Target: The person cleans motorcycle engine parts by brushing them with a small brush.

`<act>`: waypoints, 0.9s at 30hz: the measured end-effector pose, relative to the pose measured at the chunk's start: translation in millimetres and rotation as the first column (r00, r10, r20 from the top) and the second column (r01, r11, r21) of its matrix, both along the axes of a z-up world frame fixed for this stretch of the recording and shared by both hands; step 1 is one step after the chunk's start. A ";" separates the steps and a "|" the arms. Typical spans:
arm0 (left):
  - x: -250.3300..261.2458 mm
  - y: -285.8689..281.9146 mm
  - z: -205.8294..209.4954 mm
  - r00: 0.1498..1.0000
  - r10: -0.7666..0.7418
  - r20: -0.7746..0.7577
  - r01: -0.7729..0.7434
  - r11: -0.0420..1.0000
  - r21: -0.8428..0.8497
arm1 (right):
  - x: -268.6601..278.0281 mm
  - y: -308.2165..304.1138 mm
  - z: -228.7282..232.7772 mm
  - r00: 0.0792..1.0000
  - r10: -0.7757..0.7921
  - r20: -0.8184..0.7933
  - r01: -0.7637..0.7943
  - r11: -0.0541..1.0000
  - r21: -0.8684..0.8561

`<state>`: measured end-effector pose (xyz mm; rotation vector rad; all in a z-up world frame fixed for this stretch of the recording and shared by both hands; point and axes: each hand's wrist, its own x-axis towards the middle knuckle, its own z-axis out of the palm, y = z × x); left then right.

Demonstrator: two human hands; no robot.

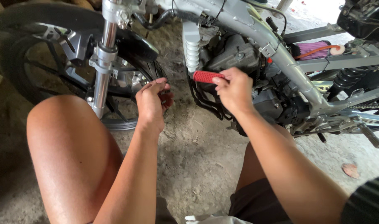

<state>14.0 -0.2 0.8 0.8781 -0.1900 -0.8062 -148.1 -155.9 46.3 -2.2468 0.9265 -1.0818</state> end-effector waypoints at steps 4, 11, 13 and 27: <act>0.3 -0.2 -1.5 1.000 -0.005 0.009 0.005 1.000 -0.007 | 11.2 3.1 -0.1 0.986 0.145 0.088 -0.149 0.988 0.043; -3.6 -0.8 -1.8 1.000 -0.020 -0.003 0.020 1.000 0.014 | 16.1 7.5 -5.7 0.997 0.074 -0.033 -0.078 0.983 -0.169; -3.9 0.0 -0.3 1.000 -0.022 -0.014 0.023 1.000 0.019 | 5.1 3.0 -4.0 0.999 0.038 -0.025 -0.042 0.978 -0.206; -6.9 2.2 3.7 1.000 -0.012 -0.002 0.012 0.999 0.032 | -4.0 5.4 -0.2 0.998 0.010 0.057 -0.010 1.000 0.010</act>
